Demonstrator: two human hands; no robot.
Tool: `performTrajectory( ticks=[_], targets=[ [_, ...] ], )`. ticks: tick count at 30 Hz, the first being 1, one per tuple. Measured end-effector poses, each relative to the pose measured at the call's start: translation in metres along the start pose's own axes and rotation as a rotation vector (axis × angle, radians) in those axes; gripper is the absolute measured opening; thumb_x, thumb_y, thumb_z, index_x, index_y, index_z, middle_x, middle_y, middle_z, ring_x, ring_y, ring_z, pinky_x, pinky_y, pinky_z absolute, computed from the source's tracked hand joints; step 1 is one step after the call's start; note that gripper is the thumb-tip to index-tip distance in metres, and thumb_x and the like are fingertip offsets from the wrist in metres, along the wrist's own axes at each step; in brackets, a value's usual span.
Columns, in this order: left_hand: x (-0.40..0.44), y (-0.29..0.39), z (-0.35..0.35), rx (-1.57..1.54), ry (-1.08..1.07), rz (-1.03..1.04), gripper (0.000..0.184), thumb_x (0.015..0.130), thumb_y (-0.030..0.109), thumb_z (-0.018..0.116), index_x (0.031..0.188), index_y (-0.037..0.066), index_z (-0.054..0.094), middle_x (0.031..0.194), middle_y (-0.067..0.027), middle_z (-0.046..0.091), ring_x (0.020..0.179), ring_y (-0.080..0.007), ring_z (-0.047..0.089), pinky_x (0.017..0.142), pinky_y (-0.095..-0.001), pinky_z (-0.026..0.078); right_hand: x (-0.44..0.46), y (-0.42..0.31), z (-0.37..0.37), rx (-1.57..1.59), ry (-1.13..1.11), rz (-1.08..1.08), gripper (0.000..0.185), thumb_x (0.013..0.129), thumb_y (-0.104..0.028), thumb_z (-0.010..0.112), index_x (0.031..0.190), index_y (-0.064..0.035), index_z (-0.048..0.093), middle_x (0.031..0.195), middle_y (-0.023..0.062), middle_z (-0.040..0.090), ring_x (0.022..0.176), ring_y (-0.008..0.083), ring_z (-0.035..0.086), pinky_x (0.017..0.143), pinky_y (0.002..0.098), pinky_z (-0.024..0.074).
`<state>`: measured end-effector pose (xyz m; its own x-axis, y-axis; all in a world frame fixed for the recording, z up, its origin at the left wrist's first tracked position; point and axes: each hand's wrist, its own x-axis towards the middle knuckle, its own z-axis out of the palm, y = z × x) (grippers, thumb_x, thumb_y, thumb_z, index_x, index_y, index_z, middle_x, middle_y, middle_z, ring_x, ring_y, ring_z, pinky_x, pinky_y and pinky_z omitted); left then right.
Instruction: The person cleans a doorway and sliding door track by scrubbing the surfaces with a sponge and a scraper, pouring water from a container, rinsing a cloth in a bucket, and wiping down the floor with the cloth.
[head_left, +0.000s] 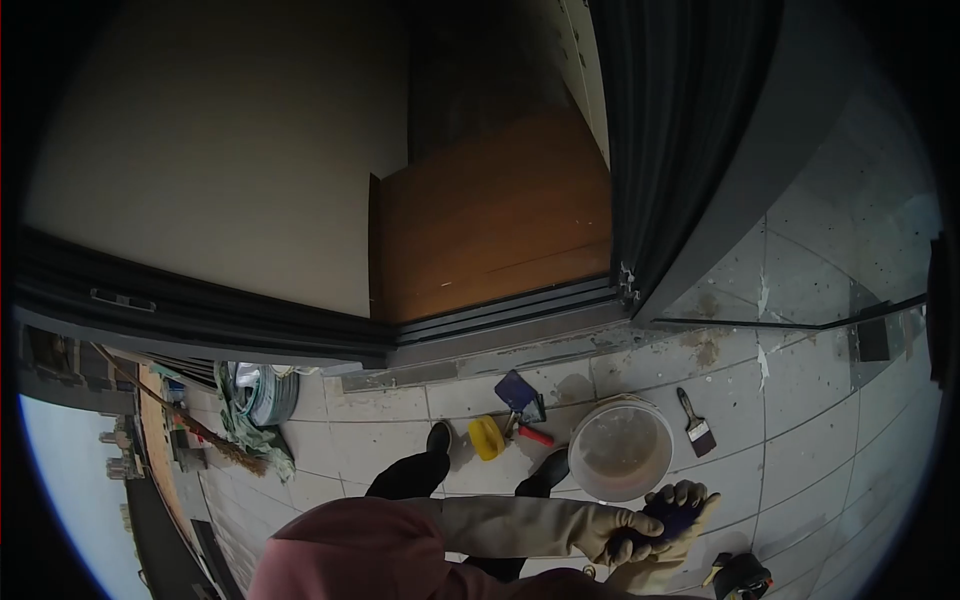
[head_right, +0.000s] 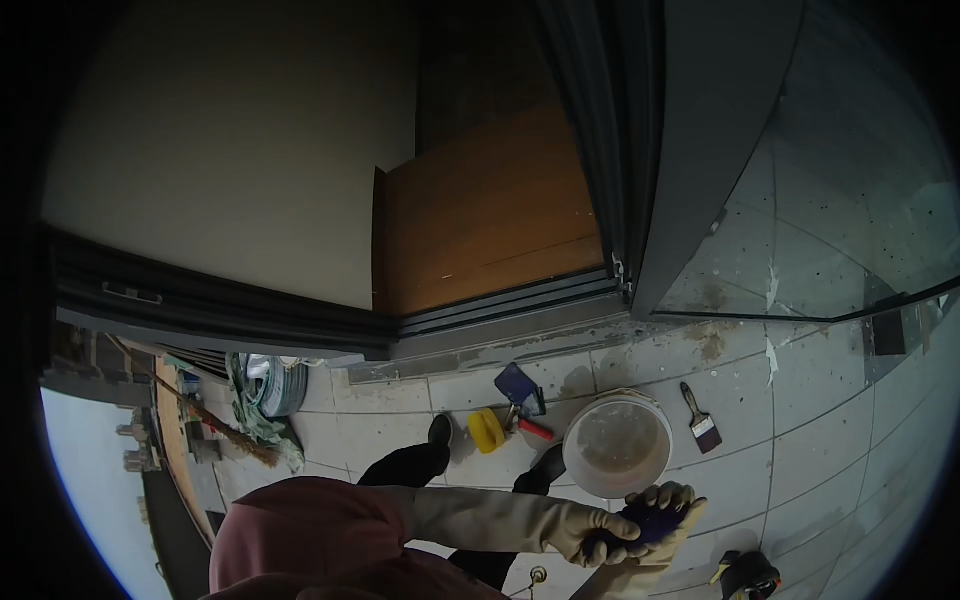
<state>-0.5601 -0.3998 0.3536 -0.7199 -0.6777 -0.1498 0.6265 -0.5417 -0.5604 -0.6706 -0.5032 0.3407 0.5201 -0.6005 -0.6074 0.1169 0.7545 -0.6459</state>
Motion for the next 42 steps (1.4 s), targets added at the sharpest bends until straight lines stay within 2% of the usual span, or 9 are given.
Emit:
performTrajectory(
  ticks=[2,5,10,13,15,22,26,37,42],
  targets=[
    [0.004,0.012,-0.001,0.364,0.204,-0.083,0.03,0.087,0.028,0.072,0.11,0.011,0.062,0.087,0.0031,0.061,0.063,-0.0026,0.049,0.046,-0.0161,0.033,0.007,-0.001,-0.013,-0.043,0.135,0.087,0.042,0.096,-0.053,0.048,0.082,-0.0149,0.038,0.07,0.0033,0.042,0.066,0.021,0.05,0.058,0.0437,0.0472],
    [0.026,0.026,-0.025,0.846,0.809,0.021,0.037,0.086,0.035,0.072,0.111,0.011,0.062,0.085,0.0016,0.061,0.064,-0.0055,0.052,0.047,-0.0195,0.039,0.048,0.042,-0.06,-0.229,0.214,0.114,0.037,0.1,-0.041,0.049,0.076,-0.0126,0.046,0.06,0.0017,0.045,0.049,0.016,0.046,0.045,0.034,0.0452],
    [-0.001,0.058,-0.034,1.175,0.954,0.158,0.04,0.084,0.035,0.074,0.112,0.01,0.062,0.086,0.0011,0.062,0.066,-0.0071,0.054,0.049,-0.021,0.042,0.085,0.071,-0.018,-0.686,0.527,0.137,0.038,0.101,-0.039,0.045,0.079,-0.0084,0.053,0.056,0.0027,0.051,0.047,0.0146,0.049,0.043,0.0313,0.0461],
    [-0.028,0.063,-0.029,1.279,0.932,0.221,0.042,0.083,0.035,0.075,0.113,0.01,0.061,0.087,0.0008,0.062,0.066,-0.0081,0.055,0.049,-0.022,0.043,0.129,0.168,-0.101,-1.183,0.591,-0.082,0.037,0.1,-0.037,0.047,0.081,-0.0067,0.055,0.061,0.0076,0.06,0.049,0.0181,0.055,0.046,0.0362,0.0473],
    [-0.053,0.062,-0.025,1.314,0.91,0.274,0.043,0.082,0.035,0.076,0.113,0.01,0.061,0.087,0.0006,0.062,0.067,-0.0088,0.055,0.05,-0.0226,0.044,0.115,0.165,-0.079,-0.828,0.475,-0.015,0.036,0.1,-0.036,0.047,0.082,-0.0058,0.057,0.063,0.0078,0.062,0.051,0.0188,0.057,0.048,0.0366,0.048],
    [-0.192,0.066,-0.071,0.646,0.734,0.534,0.057,0.076,0.037,0.081,0.118,0.007,0.056,0.096,-0.0032,0.064,0.079,-0.0167,0.062,0.063,-0.0284,0.053,0.043,0.068,0.134,-0.697,0.069,0.015,0.032,0.098,-0.027,0.054,0.11,-0.0006,0.066,0.101,0.0058,0.068,0.089,0.0123,0.058,0.083,0.0266,0.046],
    [-0.276,0.084,-0.079,0.073,0.563,0.676,0.05,0.086,0.026,0.071,0.128,0.005,0.051,0.123,-0.0117,0.06,0.11,-0.0261,0.061,0.096,-0.0401,0.05,0.034,0.096,0.222,-0.934,-0.232,-0.05,0.025,0.098,-0.023,0.057,0.113,-0.005,0.064,0.081,-0.0035,0.047,0.073,0.0084,0.042,0.071,0.0247,0.0394],
    [-0.473,0.097,-0.094,-0.152,-0.086,0.747,0.033,0.086,0.027,0.07,0.114,0.011,0.063,0.114,-0.0075,0.065,0.106,-0.0229,0.061,0.095,-0.0374,0.05,-0.015,0.114,0.474,-0.953,-0.807,0.31,0.03,0.1,-0.02,0.053,0.129,-0.0099,0.058,0.085,-0.005,0.054,0.082,0.0056,0.048,0.078,0.0206,0.0414],
    [-0.531,0.058,-0.006,-0.081,0.093,1.013,0.016,0.093,0.011,0.056,0.104,0.008,0.067,0.111,-0.007,0.067,0.106,-0.0208,0.063,0.098,-0.035,0.049,0.0,0.106,0.529,-1.51,-0.967,0.113,0.044,0.089,-0.022,0.068,0.127,-0.0026,0.056,0.143,0.0165,0.043,0.129,0.0267,0.047,0.104,0.0345,0.0439]
  ],
)
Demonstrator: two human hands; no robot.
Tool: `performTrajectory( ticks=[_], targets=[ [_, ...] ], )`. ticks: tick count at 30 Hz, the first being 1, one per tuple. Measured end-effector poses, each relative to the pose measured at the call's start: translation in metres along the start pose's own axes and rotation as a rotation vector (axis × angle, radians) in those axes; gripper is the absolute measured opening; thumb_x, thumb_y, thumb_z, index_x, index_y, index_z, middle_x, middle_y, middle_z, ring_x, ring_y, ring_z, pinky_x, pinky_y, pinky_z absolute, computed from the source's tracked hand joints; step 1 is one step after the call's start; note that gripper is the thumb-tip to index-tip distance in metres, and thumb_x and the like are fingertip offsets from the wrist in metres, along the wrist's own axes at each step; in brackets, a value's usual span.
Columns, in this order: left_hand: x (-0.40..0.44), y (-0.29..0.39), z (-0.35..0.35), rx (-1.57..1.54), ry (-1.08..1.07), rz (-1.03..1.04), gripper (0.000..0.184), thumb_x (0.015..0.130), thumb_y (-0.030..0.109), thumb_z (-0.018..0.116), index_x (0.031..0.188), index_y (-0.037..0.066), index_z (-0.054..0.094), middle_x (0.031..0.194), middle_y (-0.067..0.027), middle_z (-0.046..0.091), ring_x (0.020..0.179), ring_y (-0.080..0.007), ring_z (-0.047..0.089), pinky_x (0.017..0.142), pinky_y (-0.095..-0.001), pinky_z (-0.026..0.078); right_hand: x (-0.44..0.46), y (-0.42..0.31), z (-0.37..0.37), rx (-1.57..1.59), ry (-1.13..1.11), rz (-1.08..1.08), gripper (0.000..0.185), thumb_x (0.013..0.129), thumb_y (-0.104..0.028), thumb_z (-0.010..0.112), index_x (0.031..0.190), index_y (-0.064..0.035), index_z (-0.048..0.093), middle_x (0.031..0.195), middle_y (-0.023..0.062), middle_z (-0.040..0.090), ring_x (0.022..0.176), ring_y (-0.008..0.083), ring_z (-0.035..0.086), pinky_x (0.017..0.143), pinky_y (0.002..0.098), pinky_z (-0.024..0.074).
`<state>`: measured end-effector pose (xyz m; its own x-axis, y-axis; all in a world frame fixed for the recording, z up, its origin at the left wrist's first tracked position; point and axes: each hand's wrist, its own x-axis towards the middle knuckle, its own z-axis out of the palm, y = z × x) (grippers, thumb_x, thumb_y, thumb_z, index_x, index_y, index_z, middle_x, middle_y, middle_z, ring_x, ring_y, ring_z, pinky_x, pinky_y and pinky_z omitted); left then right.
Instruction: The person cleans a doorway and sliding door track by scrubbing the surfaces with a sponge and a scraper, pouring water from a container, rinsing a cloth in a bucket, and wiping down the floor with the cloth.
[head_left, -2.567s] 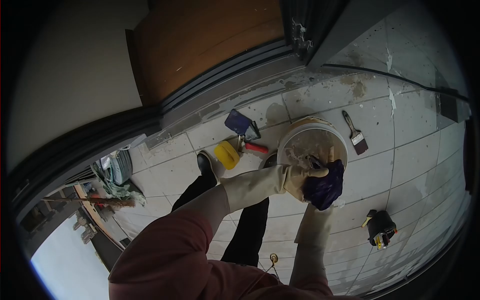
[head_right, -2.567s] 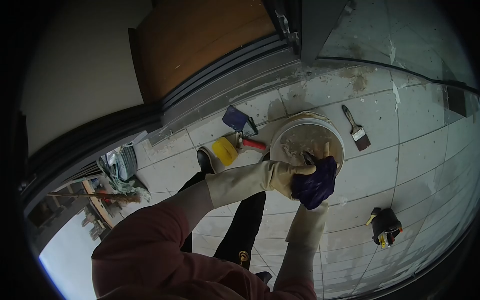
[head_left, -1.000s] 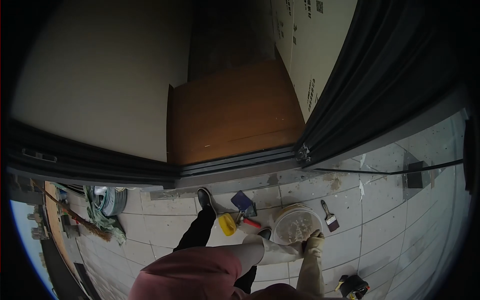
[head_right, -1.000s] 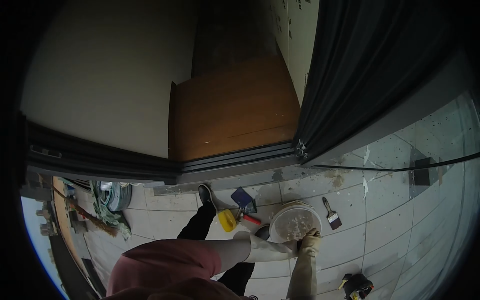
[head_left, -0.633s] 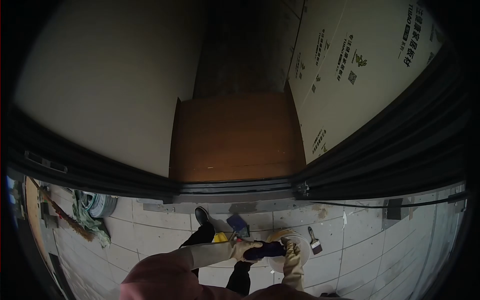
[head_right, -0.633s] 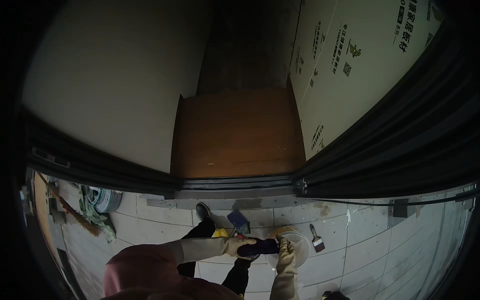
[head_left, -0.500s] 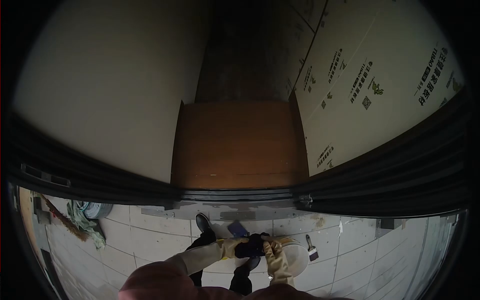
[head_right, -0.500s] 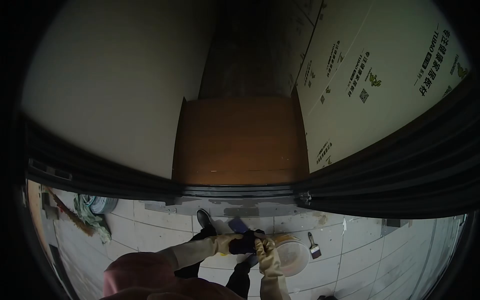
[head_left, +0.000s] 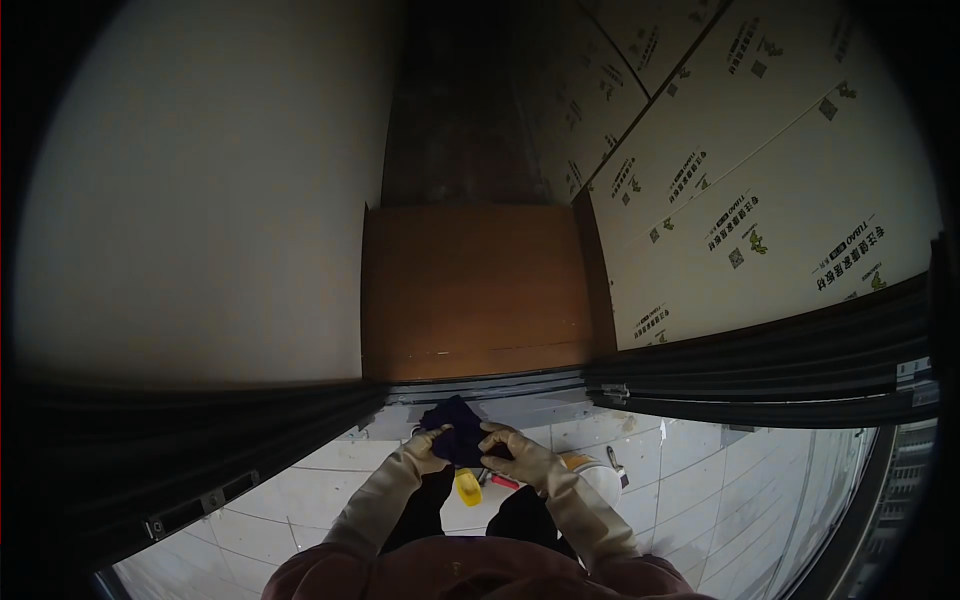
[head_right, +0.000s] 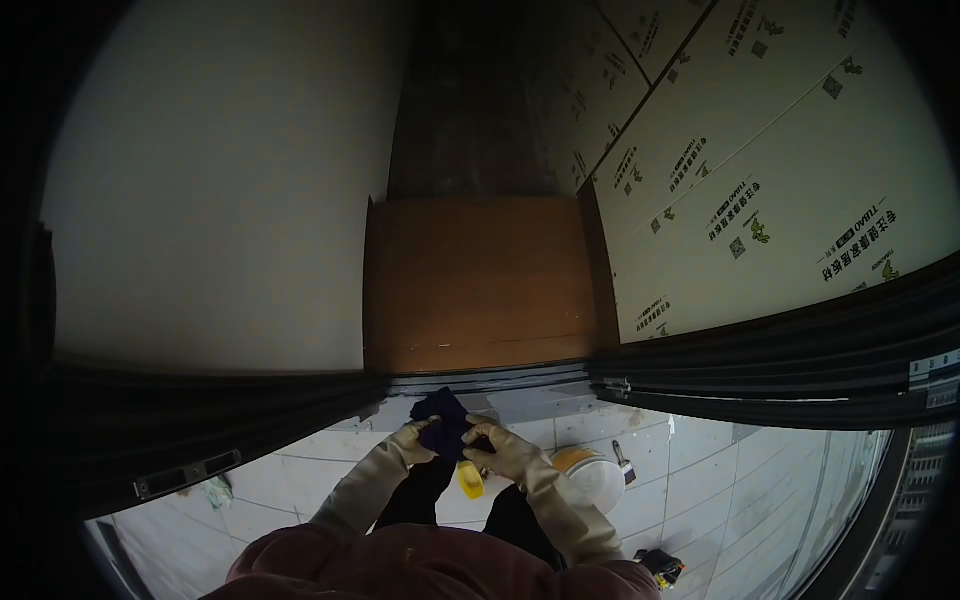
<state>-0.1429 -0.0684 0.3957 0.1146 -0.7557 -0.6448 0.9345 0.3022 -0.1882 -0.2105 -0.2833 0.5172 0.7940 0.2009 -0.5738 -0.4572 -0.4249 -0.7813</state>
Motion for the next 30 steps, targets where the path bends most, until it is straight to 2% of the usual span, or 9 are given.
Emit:
performTrajectory(
  ticks=[1,4,10,14,17,21,25,28,30],
  targets=[
    [0.009,0.006,-0.025,0.154,-0.04,0.141,0.019,0.091,0.005,0.054,0.106,0.007,0.066,0.112,-0.0084,0.066,0.105,-0.0217,0.063,0.097,-0.0355,0.05,0.006,0.002,-0.005,-0.028,0.048,-0.048,0.061,0.084,-0.021,0.073,0.137,-0.0077,0.047,0.147,0.0149,0.039,0.138,0.0301,0.036,0.113,0.0387,0.0327],
    [-0.005,0.003,-0.031,0.331,0.183,0.248,0.03,0.085,-0.005,0.051,0.111,0.004,0.062,0.112,-0.0112,0.065,0.106,-0.0231,0.063,0.095,-0.0365,0.052,0.0,-0.049,-0.039,0.043,0.382,0.04,0.099,0.078,-0.01,0.077,0.153,-0.0153,0.013,0.148,0.0181,0.035,0.131,0.0342,0.043,0.106,0.0428,0.0446],
    [-0.015,0.009,0.01,0.517,0.37,0.299,0.034,0.082,-0.002,0.053,0.115,0.001,0.058,0.107,-0.0133,0.065,0.104,-0.023,0.062,0.09,-0.0355,0.052,-0.066,-0.216,-0.251,-0.164,1.209,-0.641,0.079,0.086,-0.026,0.07,0.148,-0.0121,0.024,0.132,0.0142,0.051,0.117,0.0262,0.055,0.098,0.0401,0.048],
    [-0.01,0.002,0.031,0.658,0.404,0.384,0.028,0.086,0.012,0.057,0.112,-0.001,0.059,0.103,-0.0135,0.066,0.097,-0.0218,0.062,0.085,-0.0332,0.051,-0.067,-0.225,-0.27,-0.142,1.061,-0.659,0.055,0.091,-0.016,0.061,0.14,-0.006,0.041,0.131,0.0145,0.053,0.118,0.023,0.054,0.104,0.0368,0.0445],
    [-0.004,-0.002,0.059,0.973,0.469,0.505,0.031,0.09,0.022,0.06,0.11,-0.001,0.06,0.099,-0.0137,0.066,0.092,-0.021,0.062,0.082,-0.0315,0.05,-0.01,-0.144,-0.22,0.202,0.517,-0.2,0.035,0.093,-0.002,0.055,0.127,0.0004,0.05,0.119,0.0124,0.059,0.108,0.0162,0.058,0.095,0.0276,0.0475],
    [-0.004,-0.011,0.112,1.406,0.372,0.645,0.045,0.095,0.04,0.058,0.102,-0.004,0.062,0.094,-0.0142,0.068,0.085,-0.0192,0.062,0.078,-0.0297,0.05,0.073,-0.011,-0.106,0.407,-0.035,0.374,0.069,0.093,-0.033,0.064,0.146,-0.0064,0.028,0.128,0.0156,0.055,0.116,0.0246,0.054,0.086,0.0328,0.0529],
    [-0.009,-0.011,0.134,1.61,0.327,0.168,0.068,0.097,0.058,0.039,0.118,-0.004,0.056,0.104,-0.0227,0.065,0.094,-0.0311,0.065,0.085,-0.0363,0.05,0.124,0.065,-0.053,1.423,-0.22,0.563,0.056,0.094,-0.039,0.061,0.137,-0.0072,0.044,0.127,0.0134,0.056,0.116,0.0244,0.054,0.09,0.0327,0.0507],
    [-0.013,-0.019,0.128,1.64,0.241,0.046,0.068,0.096,0.057,0.041,0.127,-0.002,0.051,0.121,-0.0173,0.061,0.103,-0.0289,0.063,0.092,-0.0365,0.048,0.154,0.106,-0.03,1.071,0.04,0.354,0.036,0.097,-0.028,0.058,0.125,-0.006,0.054,0.112,0.0076,0.061,0.096,0.0196,0.061,0.086,0.0308,0.0502],
    [0.017,-0.016,0.082,1.212,0.209,0.129,0.066,0.094,0.057,0.046,0.129,0.001,0.05,0.12,-0.0111,0.059,0.105,-0.0231,0.062,0.094,-0.0326,0.047,0.141,0.048,-0.048,0.634,0.074,0.207,0.033,0.096,-0.027,0.059,0.123,-0.0075,0.056,0.107,0.0063,0.06,0.093,0.0172,0.06,0.085,0.0298,0.0491]
  ],
)
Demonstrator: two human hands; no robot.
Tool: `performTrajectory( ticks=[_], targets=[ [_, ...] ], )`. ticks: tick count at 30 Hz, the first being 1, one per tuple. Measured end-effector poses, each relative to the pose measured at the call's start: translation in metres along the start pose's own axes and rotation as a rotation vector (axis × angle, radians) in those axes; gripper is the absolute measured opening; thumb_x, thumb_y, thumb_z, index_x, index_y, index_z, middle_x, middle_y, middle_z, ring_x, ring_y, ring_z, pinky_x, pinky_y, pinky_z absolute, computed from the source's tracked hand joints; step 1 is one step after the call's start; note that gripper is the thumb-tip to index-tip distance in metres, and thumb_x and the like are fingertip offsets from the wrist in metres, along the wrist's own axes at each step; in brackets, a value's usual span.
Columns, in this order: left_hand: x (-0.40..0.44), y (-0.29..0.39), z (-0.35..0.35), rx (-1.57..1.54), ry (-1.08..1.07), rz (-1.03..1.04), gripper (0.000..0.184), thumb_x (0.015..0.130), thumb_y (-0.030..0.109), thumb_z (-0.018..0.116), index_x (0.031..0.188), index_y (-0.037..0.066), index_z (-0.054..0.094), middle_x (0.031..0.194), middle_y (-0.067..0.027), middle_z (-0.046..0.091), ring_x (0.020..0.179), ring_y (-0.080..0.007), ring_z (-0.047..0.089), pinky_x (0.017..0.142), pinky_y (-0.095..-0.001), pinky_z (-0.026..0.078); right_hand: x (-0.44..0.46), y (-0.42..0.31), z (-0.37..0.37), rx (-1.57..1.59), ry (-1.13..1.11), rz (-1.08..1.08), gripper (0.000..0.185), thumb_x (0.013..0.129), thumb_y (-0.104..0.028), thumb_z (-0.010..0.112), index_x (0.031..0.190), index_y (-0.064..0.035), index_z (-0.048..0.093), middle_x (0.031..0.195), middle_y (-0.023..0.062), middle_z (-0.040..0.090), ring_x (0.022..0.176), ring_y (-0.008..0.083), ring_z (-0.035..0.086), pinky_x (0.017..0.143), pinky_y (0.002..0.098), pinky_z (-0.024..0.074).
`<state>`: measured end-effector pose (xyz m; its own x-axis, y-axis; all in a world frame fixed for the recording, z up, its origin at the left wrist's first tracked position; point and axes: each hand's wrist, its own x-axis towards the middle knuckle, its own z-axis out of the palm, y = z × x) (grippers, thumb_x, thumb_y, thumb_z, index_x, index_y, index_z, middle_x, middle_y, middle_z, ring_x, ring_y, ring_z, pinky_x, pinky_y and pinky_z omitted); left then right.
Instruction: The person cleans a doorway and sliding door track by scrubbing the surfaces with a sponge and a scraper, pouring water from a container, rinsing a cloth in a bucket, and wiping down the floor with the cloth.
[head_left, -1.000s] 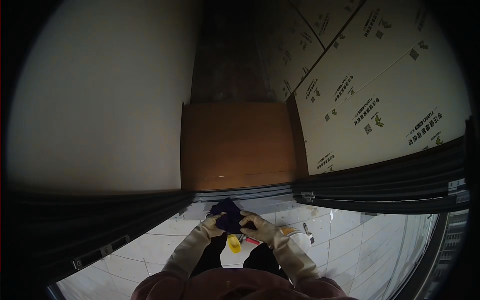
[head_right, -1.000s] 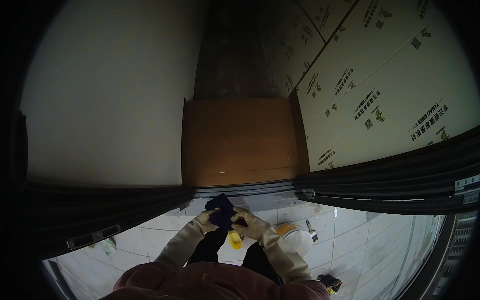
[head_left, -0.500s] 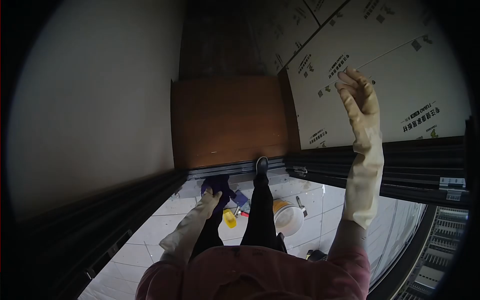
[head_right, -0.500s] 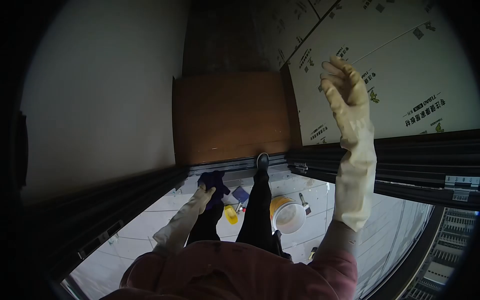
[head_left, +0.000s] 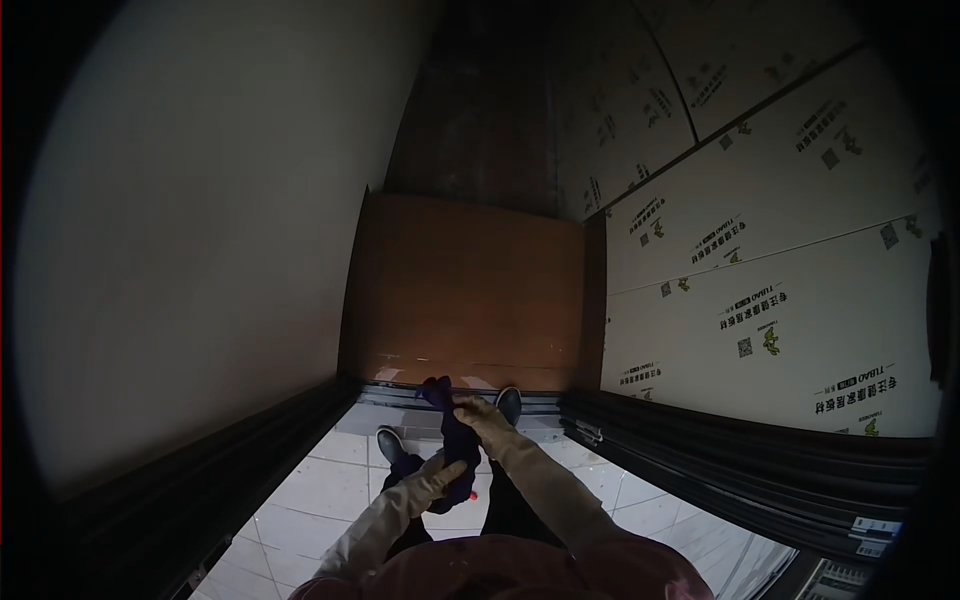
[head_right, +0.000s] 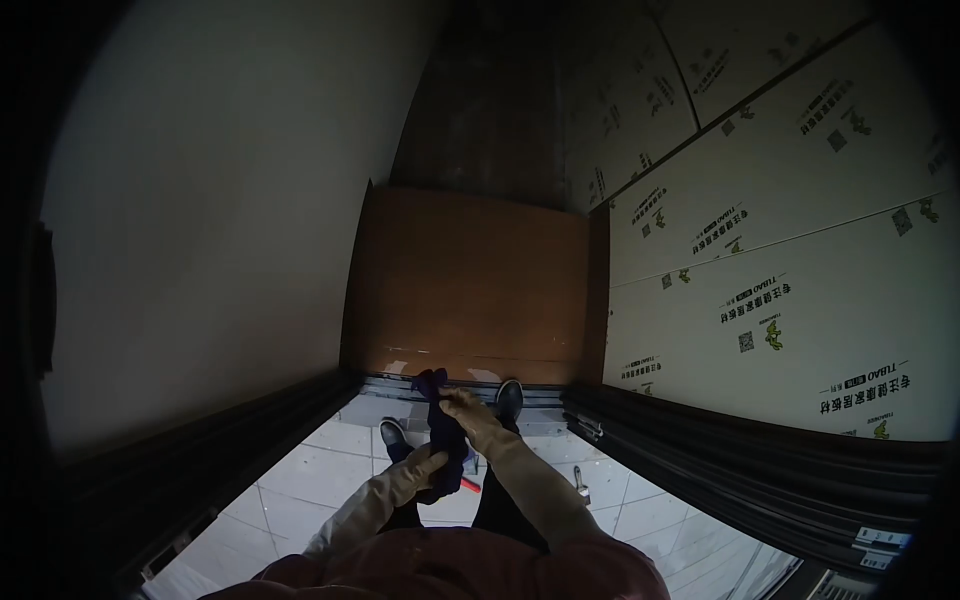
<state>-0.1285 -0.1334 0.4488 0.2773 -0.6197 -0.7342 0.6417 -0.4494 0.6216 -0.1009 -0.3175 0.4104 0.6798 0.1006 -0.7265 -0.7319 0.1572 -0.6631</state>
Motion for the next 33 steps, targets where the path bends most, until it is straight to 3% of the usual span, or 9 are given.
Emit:
performTrajectory(
  ticks=[4,8,14,22,24,26,28,30,33],
  targets=[
    [0.051,-0.018,-0.025,-0.752,0.513,-0.028,0.011,0.093,0.01,0.062,0.102,0.003,0.064,0.092,0.0012,0.063,0.084,-0.0078,0.058,0.081,-0.0201,0.046,0.005,-0.051,0.006,-0.127,0.074,-0.042,0.02,0.094,-0.018,0.062,0.113,-0.0163,0.059,0.095,0.0,0.057,0.08,0.0105,0.055,0.076,0.0315,0.048],
    [0.065,-0.007,-0.057,-0.738,0.694,0.433,0.012,0.093,0.014,0.063,0.096,0.003,0.067,0.087,0.0053,0.061,0.074,-0.0024,0.05,0.078,-0.0163,0.042,0.042,-0.038,-0.003,0.329,0.299,0.114,0.023,0.09,-0.004,0.063,0.111,-0.014,0.062,0.096,-0.001,0.061,0.08,0.0106,0.059,0.068,0.0285,0.0509],
    [0.101,-0.056,-0.083,-0.515,1.125,0.398,0.023,0.097,0.019,0.055,0.103,0.002,0.068,0.091,-0.0028,0.067,0.083,-0.0099,0.059,0.076,-0.0229,0.047,0.088,-0.03,-0.02,0.088,0.308,-0.214,0.016,0.096,-0.004,0.055,0.104,-0.0111,0.067,0.095,0.0032,0.067,0.068,0.0104,0.058,0.063,0.0236,0.0494],
    [0.155,-0.042,-0.089,-0.995,0.629,0.317,0.031,0.092,0.014,0.065,0.119,0.004,0.056,0.119,-0.0038,0.059,0.108,-0.0132,0.054,0.096,-0.0252,0.042,0.201,0.036,-0.02,0.204,-0.195,0.671,0.046,0.098,-0.047,0.048,0.118,-0.006,0.057,0.114,0.0095,0.062,0.091,0.0174,0.059,0.081,0.0277,0.0492],
    [0.172,-0.068,-0.087,-0.481,0.764,0.406,0.032,0.089,0.013,0.068,0.117,0.002,0.056,0.124,-0.0074,0.058,0.113,-0.0153,0.053,0.099,-0.027,0.041,0.275,0.106,-0.027,0.377,-0.578,0.59,0.037,0.096,-0.034,0.055,0.119,-0.005,0.056,0.117,0.0084,0.059,0.096,0.0186,0.058,0.089,0.0321,0.0494],
    [0.159,-0.073,-0.104,-0.489,0.915,0.348,0.031,0.088,0.012,0.068,0.114,0.001,0.055,0.123,-0.0094,0.059,0.115,-0.0154,0.052,0.101,-0.029,0.04,0.314,0.118,-0.015,-0.36,-0.321,0.184,0.027,0.093,-0.016,0.055,0.117,-0.004,0.056,0.111,0.0095,0.061,0.097,0.0218,0.06,0.089,0.0365,0.052],
    [0.156,-0.093,-0.145,-0.645,1.133,0.245,0.036,0.089,0.008,0.065,0.121,-0.001,0.052,0.126,-0.0141,0.056,0.118,-0.0208,0.052,0.103,-0.0335,0.04,0.32,0.038,0.034,-0.077,-0.23,0.323,0.024,0.092,-0.009,0.053,0.115,-0.0033,0.056,0.11,0.0081,0.061,0.101,0.0224,0.06,0.09,0.0353,0.0526],
    [0.144,-0.082,-0.173,-0.009,1.603,0.114,0.046,0.088,0.004,0.063,0.131,-0.001,0.046,0.133,-0.0207,0.049,0.122,-0.0307,0.05,0.104,-0.0377,0.041,0.369,0.02,0.065,-0.06,-0.248,0.209,0.041,0.095,-0.026,0.056,0.13,-0.0038,0.051,0.113,0.0085,0.062,0.106,0.0193,0.058,0.093,0.0351,0.0499],
    [0.177,-0.122,-0.166,0.129,1.624,0.135,0.06,0.085,0.0,0.062,0.14,0.001,0.036,0.139,-0.0252,0.04,0.126,-0.0399,0.045,0.107,-0.0425,0.04,0.437,-0.004,0.109,-0.423,-0.309,-0.017,0.05,0.094,-0.031,0.057,0.136,-0.0044,0.046,0.124,0.0145,0.056,0.115,0.0268,0.054,0.096,0.043,0.0483]
  ],
)
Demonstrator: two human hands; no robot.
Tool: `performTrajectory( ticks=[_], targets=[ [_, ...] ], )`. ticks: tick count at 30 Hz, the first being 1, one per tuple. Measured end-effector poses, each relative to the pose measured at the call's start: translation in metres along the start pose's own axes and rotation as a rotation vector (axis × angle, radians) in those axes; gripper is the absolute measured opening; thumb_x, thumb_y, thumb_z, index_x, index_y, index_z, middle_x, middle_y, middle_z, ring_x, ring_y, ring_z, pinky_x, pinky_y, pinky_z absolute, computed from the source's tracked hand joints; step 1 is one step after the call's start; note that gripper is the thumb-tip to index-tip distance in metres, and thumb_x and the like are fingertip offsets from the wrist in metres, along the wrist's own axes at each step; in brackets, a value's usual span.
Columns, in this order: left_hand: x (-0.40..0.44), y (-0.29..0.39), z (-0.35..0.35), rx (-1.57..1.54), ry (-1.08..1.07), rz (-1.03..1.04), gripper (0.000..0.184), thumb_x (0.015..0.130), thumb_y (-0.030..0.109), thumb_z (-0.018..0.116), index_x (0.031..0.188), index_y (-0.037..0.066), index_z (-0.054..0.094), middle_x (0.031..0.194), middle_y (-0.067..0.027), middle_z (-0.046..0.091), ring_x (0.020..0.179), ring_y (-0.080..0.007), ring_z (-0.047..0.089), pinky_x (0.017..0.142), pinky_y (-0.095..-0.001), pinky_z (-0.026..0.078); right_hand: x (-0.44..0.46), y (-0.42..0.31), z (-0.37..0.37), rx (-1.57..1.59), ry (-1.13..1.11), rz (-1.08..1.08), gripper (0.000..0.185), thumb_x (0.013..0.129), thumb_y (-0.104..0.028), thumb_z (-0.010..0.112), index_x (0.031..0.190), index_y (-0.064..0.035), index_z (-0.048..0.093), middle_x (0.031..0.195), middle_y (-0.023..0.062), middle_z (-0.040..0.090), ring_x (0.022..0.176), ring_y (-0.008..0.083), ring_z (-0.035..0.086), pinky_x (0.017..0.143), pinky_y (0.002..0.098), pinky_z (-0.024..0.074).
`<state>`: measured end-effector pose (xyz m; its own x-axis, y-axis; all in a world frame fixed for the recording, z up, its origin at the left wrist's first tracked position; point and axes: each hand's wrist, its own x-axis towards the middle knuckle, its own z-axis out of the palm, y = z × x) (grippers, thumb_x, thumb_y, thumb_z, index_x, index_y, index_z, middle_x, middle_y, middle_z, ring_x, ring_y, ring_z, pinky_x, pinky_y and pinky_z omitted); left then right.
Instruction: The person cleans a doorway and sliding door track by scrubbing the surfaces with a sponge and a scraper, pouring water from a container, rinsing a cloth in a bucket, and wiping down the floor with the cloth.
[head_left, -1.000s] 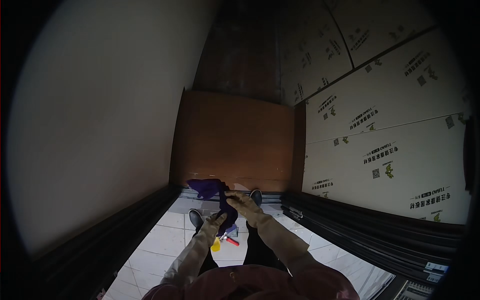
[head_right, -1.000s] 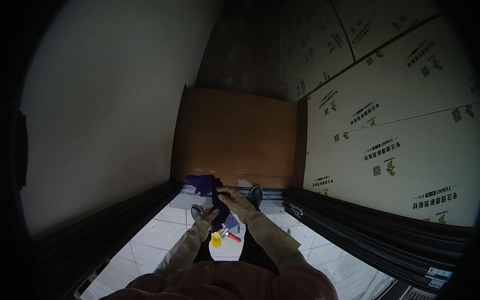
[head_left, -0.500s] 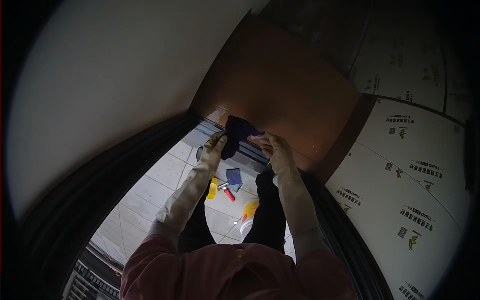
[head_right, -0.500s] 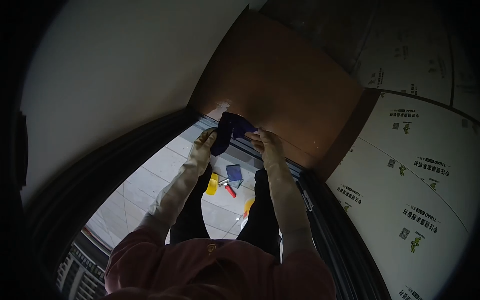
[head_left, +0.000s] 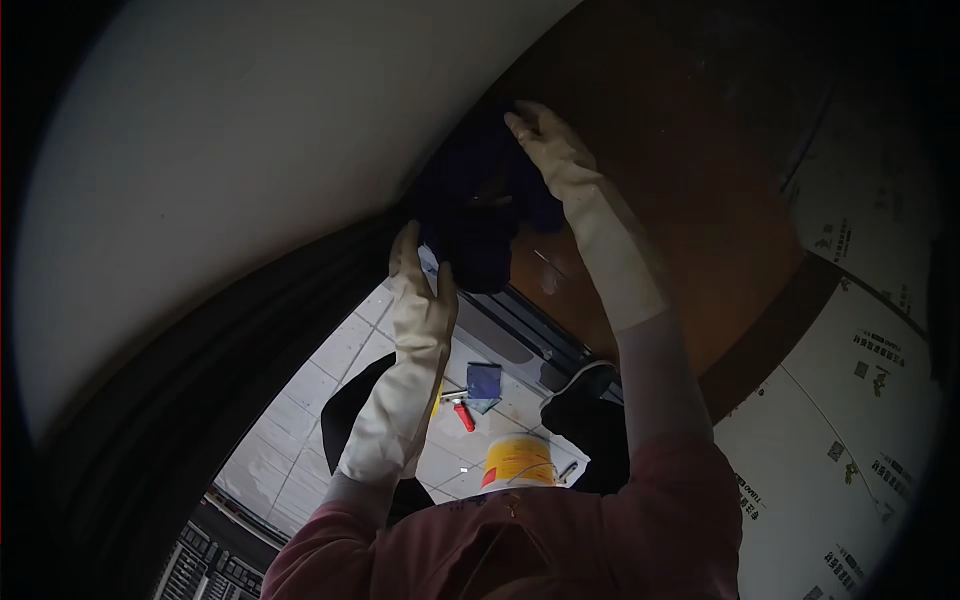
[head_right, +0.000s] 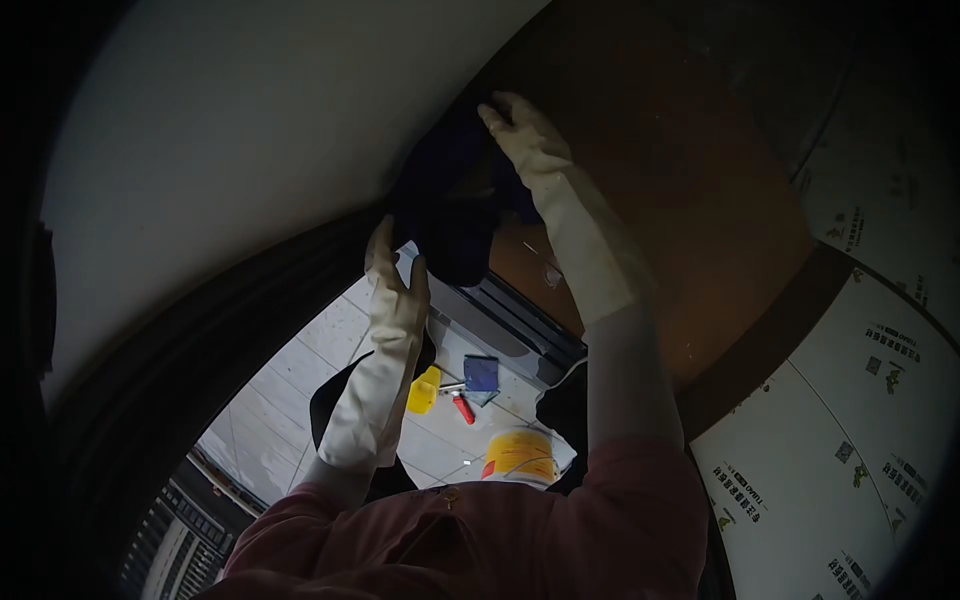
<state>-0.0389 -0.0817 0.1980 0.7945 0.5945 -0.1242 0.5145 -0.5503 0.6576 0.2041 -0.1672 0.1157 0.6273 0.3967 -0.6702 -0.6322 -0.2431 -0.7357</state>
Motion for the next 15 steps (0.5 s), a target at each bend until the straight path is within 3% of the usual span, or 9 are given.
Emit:
performTrajectory(
  ticks=[2,6,7,8,10,11,13,14,15],
  targets=[
    [-0.015,-0.025,0.029,-0.067,-0.021,-0.153,0.061,0.087,0.0,0.059,0.142,0.003,0.035,0.139,-0.0242,0.04,0.126,-0.0379,0.045,0.102,-0.0415,0.045,0.071,0.026,0.011,-0.915,0.195,-0.193,0.06,0.096,-0.039,0.05,0.143,-0.0033,0.037,0.143,0.0223,0.04,0.132,0.0351,0.041,0.106,0.0509,0.0369],
    [-0.008,-0.096,0.084,-0.228,0.101,-0.302,0.054,0.089,-0.001,0.051,0.141,0.002,0.038,0.14,-0.023,0.041,0.123,-0.0332,0.05,0.095,-0.0371,0.049,0.083,0.146,0.147,-1.291,0.545,-0.372,0.069,0.096,-0.045,0.039,0.147,0.0006,0.028,0.155,0.024,0.02,0.144,0.0413,0.015,0.118,0.0516,0.008],
    [-0.006,-0.117,0.095,-0.131,0.163,-0.339,0.047,0.091,0.001,0.048,0.138,-0.001,0.042,0.135,-0.0226,0.047,0.118,-0.0321,0.054,0.093,-0.0357,0.05,0.05,0.16,0.164,-1.209,0.4,-0.439,0.063,0.095,-0.039,0.043,0.146,-0.0021,0.034,0.154,0.0238,0.021,0.144,0.044,0.015,0.118,0.0507,0.0086],
    [-0.004,-0.13,0.101,-0.151,0.184,-0.29,0.045,0.092,0.001,0.046,0.136,-0.002,0.043,0.132,-0.0219,0.05,0.115,-0.0315,0.056,0.093,-0.0355,0.05,0.062,0.222,0.176,-1.4,0.74,-0.883,0.052,0.087,-0.036,0.052,0.131,-0.0078,0.054,0.143,0.0194,0.042,0.134,0.0382,0.037,0.109,0.0524,0.0312],
    [-0.003,-0.137,0.127,-0.351,0.331,-0.274,0.037,0.095,0.002,0.041,0.131,-0.003,0.048,0.123,-0.0202,0.057,0.107,-0.0296,0.061,0.091,-0.0348,0.05,0.033,0.217,0.151,-1.116,0.119,-0.893,0.033,0.08,-0.018,0.058,0.11,-0.0099,0.066,0.127,0.0124,0.057,0.113,0.0329,0.056,0.095,0.0448,0.0467],
    [-0.008,-0.135,0.139,-0.332,0.388,-0.241,0.036,0.096,0.002,0.04,0.13,-0.003,0.049,0.123,-0.0203,0.057,0.108,-0.0292,0.06,0.09,-0.0346,0.05,0.033,0.191,0.131,-0.782,-0.123,-0.554,0.028,0.076,-0.011,0.059,0.102,-0.0088,0.068,0.12,0.0112,0.061,0.104,0.0308,0.06,0.089,0.0412,0.0492],
    [-0.007,-0.105,0.137,-0.352,0.416,-0.159,0.034,0.097,0.001,0.037,0.128,-0.003,0.05,0.124,-0.0203,0.056,0.109,-0.0283,0.06,0.089,-0.034,0.051,0.042,0.178,0.096,-0.758,-0.125,-0.82,0.015,0.068,-0.002,0.064,0.081,-0.0065,0.07,0.103,0.0118,0.067,0.091,0.0264,0.065,0.078,0.0325,0.0533],
    [0.0,-0.094,0.134,-0.292,0.406,-0.131,0.033,0.098,0.001,0.036,0.128,-0.002,0.05,0.124,-0.0204,0.056,0.109,-0.0282,0.06,0.089,-0.0348,0.051,0.04,0.157,0.09,-0.526,-0.103,-0.744,0.016,0.069,-0.005,0.065,0.084,-0.0071,0.07,0.11,0.0114,0.066,0.097,0.0278,0.064,0.079,0.034,0.0534],
    [0.006,-0.091,0.137,-0.179,0.498,0.005,0.032,0.099,0.001,0.036,0.126,-0.003,0.051,0.122,-0.0206,0.057,0.107,-0.0284,0.061,0.088,-0.0355,0.051,0.028,0.149,0.085,-0.886,-0.124,-0.877,0.022,0.073,-0.013,0.065,0.094,-0.0099,0.07,0.121,0.0102,0.062,0.111,0.0307,0.058,0.089,0.0392,0.0493]
  ],
)
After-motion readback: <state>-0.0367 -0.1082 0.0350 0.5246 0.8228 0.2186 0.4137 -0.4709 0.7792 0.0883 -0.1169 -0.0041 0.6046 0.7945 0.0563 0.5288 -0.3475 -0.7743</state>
